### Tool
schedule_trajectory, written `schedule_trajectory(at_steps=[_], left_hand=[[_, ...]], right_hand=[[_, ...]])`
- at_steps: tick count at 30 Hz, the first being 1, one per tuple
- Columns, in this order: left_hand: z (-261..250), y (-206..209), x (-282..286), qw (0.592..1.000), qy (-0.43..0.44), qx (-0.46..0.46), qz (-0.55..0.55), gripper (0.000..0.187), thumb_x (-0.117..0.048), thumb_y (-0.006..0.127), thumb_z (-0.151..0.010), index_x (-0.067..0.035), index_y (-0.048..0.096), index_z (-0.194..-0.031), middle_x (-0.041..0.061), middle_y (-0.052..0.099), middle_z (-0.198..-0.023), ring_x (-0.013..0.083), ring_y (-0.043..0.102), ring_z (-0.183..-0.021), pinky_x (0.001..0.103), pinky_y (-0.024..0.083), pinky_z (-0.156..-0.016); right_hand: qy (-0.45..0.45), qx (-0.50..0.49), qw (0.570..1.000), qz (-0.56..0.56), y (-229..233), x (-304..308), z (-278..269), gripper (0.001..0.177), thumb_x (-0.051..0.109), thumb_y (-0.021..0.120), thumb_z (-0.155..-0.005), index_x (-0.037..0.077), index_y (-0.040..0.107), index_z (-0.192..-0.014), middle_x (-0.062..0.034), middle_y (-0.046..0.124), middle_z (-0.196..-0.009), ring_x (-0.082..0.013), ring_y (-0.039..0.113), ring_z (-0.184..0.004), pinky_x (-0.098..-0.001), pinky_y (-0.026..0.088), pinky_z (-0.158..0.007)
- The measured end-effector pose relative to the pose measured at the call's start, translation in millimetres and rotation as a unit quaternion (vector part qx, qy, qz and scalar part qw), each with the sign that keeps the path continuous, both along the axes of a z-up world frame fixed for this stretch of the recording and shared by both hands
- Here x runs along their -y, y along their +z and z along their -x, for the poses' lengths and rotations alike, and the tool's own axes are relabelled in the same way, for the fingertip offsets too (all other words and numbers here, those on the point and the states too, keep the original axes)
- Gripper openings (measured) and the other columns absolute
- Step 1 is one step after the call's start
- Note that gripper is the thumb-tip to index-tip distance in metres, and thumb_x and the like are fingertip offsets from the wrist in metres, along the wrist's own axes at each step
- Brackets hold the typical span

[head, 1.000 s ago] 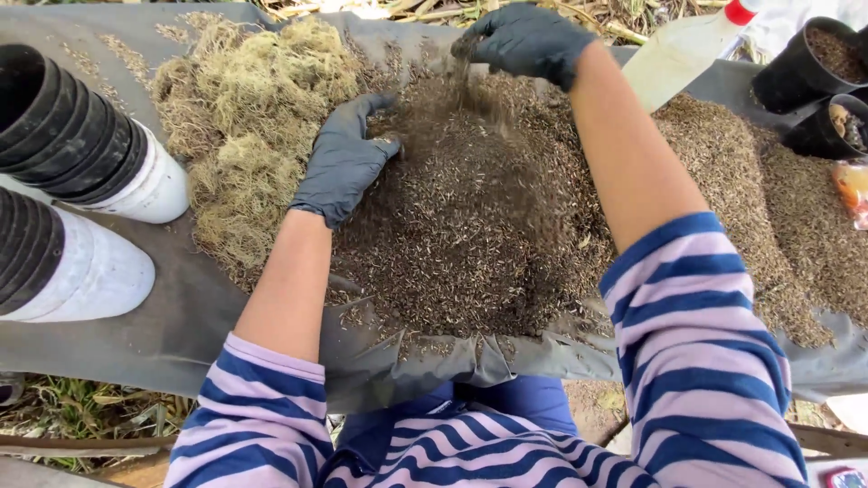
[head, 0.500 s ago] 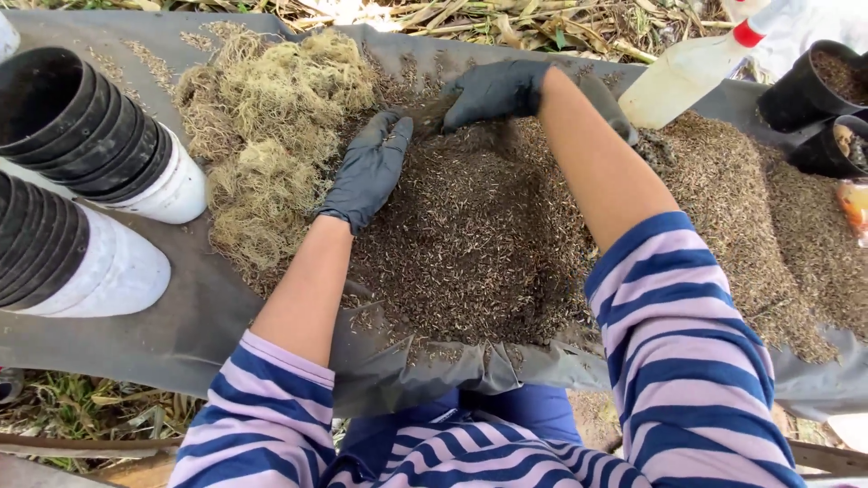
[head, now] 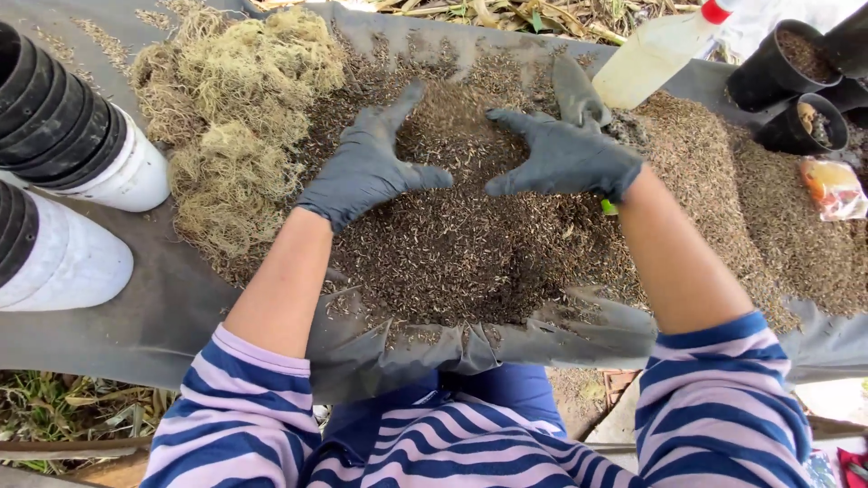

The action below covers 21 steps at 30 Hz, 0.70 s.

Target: Mixing soil and organic matter by hand and with a trowel on a plastic-covered table.

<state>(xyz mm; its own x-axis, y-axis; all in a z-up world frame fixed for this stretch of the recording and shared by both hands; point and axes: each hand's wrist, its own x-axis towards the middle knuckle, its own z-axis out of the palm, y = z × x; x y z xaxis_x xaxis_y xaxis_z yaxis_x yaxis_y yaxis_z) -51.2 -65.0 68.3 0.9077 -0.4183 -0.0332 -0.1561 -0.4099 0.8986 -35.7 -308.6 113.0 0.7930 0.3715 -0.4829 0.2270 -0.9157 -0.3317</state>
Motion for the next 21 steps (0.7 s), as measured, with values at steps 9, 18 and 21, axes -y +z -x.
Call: schedule_trajectory(at_steps=[9,18,21], left_hand=[[-39,-36,34,0.989,0.052,0.026,-0.136,0.099,-0.032,0.098,-0.062,-0.027,0.055,-0.151,0.023,0.042,-0.152,0.0558,0.043,-0.137,0.059,0.043,-0.111],[0,39,-6,0.99,0.085,0.11,-0.032,0.063,0.011,0.064,-0.088,-0.003,0.046,-0.147,0.018,0.052,-0.143,0.0181,0.064,-0.103,0.024,0.062,-0.086],[23,29,-22,0.985,0.038,0.073,-0.149,0.115,-0.08,0.048,-0.076,0.004,0.037,-0.152,0.025,0.058,-0.131,0.0397,0.056,-0.12,0.053,0.051,-0.097]], right_hand=[[-0.119,0.007,0.905,-0.409,-52,9,-25,0.096,-0.011,0.086,-0.06,0.003,0.048,-0.148,-0.0253,0.07,-0.117,-0.0308,0.069,-0.107,-0.0366,0.054,-0.098],[0.037,0.173,0.957,-0.231,22,20,22,0.059,0.034,0.057,-0.101,0.004,0.042,-0.149,-0.0232,0.047,-0.148,-0.0318,0.06,-0.119,-0.048,0.048,-0.103],[0.049,0.2,0.972,-0.11,-2,36,42,0.064,0.047,0.046,-0.102,-0.004,0.053,-0.138,-0.0207,0.066,-0.125,-0.031,0.068,-0.102,-0.0519,0.051,-0.1]])
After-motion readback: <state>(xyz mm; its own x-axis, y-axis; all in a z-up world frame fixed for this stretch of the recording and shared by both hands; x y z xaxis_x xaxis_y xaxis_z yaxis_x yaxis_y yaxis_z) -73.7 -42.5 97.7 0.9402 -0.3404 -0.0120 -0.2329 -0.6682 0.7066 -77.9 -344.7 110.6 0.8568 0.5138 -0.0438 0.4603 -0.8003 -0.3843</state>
